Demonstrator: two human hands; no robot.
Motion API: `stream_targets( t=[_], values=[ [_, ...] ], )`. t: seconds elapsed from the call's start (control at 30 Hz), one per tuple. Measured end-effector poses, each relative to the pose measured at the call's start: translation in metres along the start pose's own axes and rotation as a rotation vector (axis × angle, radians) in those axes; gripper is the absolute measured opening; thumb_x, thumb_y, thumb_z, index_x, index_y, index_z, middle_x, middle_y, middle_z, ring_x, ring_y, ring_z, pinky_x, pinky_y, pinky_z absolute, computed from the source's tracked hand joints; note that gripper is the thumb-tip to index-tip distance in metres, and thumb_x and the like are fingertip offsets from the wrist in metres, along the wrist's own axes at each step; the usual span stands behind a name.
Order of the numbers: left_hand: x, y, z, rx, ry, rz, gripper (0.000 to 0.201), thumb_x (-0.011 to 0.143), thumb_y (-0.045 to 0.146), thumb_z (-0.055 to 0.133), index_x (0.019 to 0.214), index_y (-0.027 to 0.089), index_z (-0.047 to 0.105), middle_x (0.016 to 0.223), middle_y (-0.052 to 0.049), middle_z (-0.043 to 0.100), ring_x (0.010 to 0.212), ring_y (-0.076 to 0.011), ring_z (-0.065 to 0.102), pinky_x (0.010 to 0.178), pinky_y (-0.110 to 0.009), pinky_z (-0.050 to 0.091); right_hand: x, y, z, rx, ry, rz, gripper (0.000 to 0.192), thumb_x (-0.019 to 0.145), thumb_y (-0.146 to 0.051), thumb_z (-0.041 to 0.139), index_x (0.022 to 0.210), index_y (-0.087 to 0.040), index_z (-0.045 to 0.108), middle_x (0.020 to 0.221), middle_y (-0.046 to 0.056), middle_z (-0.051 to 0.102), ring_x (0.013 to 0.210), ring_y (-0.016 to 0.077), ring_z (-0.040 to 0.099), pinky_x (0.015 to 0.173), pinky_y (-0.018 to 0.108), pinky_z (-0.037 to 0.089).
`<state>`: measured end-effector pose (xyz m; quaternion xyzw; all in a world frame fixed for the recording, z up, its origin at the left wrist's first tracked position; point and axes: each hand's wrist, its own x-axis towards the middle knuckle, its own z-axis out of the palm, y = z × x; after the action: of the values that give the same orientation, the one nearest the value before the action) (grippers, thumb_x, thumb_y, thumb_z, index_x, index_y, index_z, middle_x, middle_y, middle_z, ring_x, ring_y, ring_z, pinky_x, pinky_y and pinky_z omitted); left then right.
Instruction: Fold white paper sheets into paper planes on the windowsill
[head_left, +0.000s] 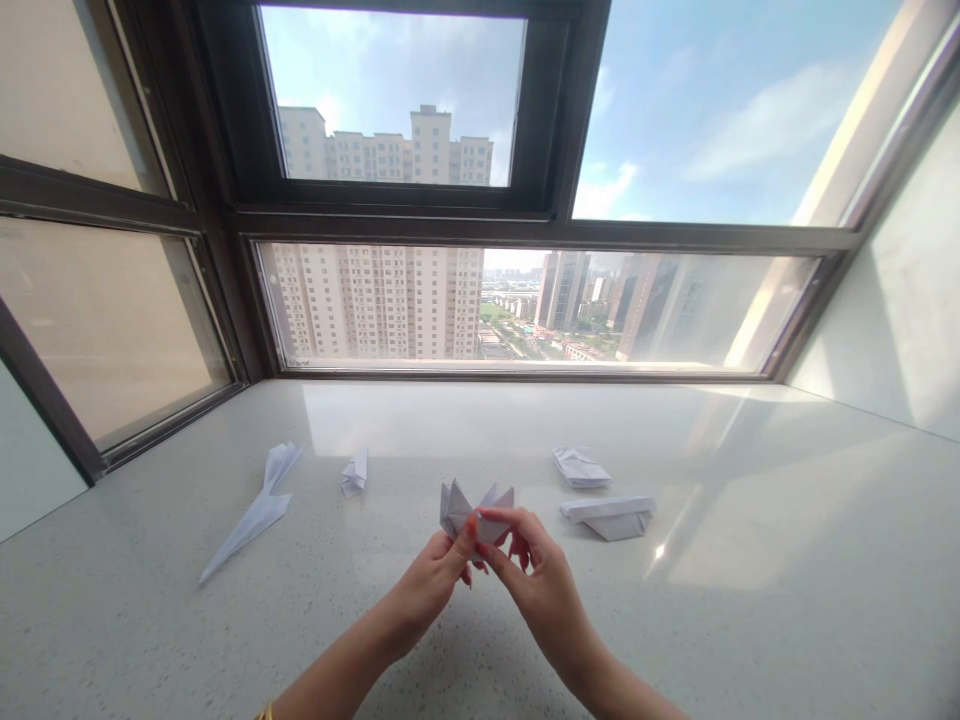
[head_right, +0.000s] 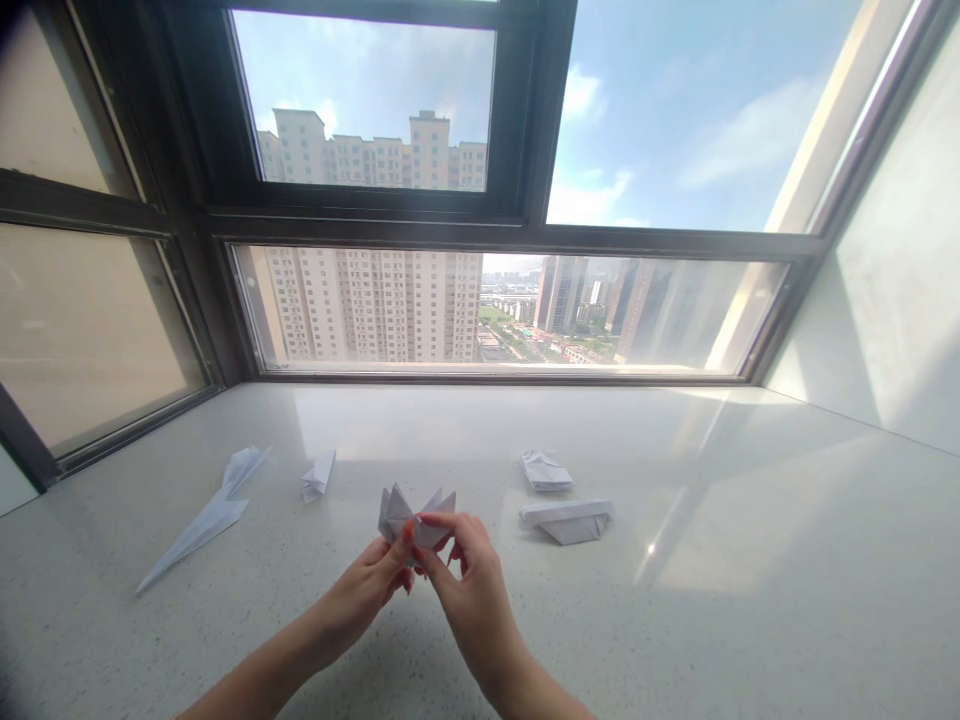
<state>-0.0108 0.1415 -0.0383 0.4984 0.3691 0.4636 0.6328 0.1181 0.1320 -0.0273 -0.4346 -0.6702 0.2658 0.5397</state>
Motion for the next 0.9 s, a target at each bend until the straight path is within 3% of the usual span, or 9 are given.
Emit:
stream_targets(
  t=[0.23, 0.47, 0.63, 0.8, 0.9],
  values=[
    [-0.002, 0.003, 0.005, -0.241, -0.101, 0.007, 0.04, 0.069, 0.051, 0.057, 0.087, 0.016, 0.063, 0.078, -0.005, 0.059, 0.073, -0.0146, 0.047, 0.068, -0.027, 0.033, -0.004, -0.005, 0.001, -0.136, -0.045, -0.115, 0.015, 0.075, -0.018, 0.054, 0.087, -0.023, 0.061, 0.069, 0.0, 0.058, 0.065, 0.0158, 0.046, 0.058, 0.026, 0.038],
    [-0.005, 0.007, 0.01, -0.386, -0.052, -0.004, 0.035, 0.068, 0.045, 0.062, 0.085, 0.015, 0.065, 0.08, -0.006, 0.062, 0.082, -0.0167, 0.052, 0.079, -0.028, 0.035, -0.005, -0.006, 0.0, -0.187, -0.024, -0.188, 0.024, 0.075, -0.015, 0.054, 0.094, -0.027, 0.061, 0.073, 0.001, 0.056, 0.07, 0.0185, 0.047, 0.064, 0.03, 0.037],
    [-0.005, 0.009, 0.011, -0.446, 0.026, -0.004, 0.028, 0.066, 0.042, 0.065, 0.078, 0.016, 0.064, 0.076, -0.004, 0.063, 0.073, -0.0135, 0.052, 0.072, -0.026, 0.037, -0.005, -0.006, -0.003, -0.198, -0.027, -0.218, 0.03, 0.078, -0.017, 0.051, 0.103, -0.03, 0.06, 0.078, 0.003, 0.055, 0.075, 0.0195, 0.048, 0.072, 0.035, 0.039],
    [-0.003, 0.014, 0.01, -0.337, 0.059, 0.03, 0.036, 0.068, 0.047, 0.06, 0.078, 0.013, 0.064, 0.076, -0.007, 0.064, 0.068, -0.0136, 0.053, 0.067, -0.026, 0.037, 0.001, 0.002, -0.004, -0.002, 0.141, -0.024, 0.044, 0.076, -0.03, 0.055, 0.119, -0.025, 0.045, 0.084, 0.003, 0.05, 0.063, 0.0146, 0.046, 0.061, 0.03, 0.042],
    [-0.003, 0.015, 0.009, -0.275, 0.051, 0.049, 0.04, 0.068, 0.049, 0.059, 0.084, 0.012, 0.064, 0.08, -0.008, 0.065, 0.069, -0.0149, 0.054, 0.068, -0.028, 0.038, 0.006, 0.007, -0.004, 0.143, 0.086, 0.149, 0.036, 0.075, -0.04, 0.055, 0.104, -0.018, 0.053, 0.075, 0.002, 0.054, 0.059, 0.0139, 0.047, 0.056, 0.028, 0.042]
  ],
)
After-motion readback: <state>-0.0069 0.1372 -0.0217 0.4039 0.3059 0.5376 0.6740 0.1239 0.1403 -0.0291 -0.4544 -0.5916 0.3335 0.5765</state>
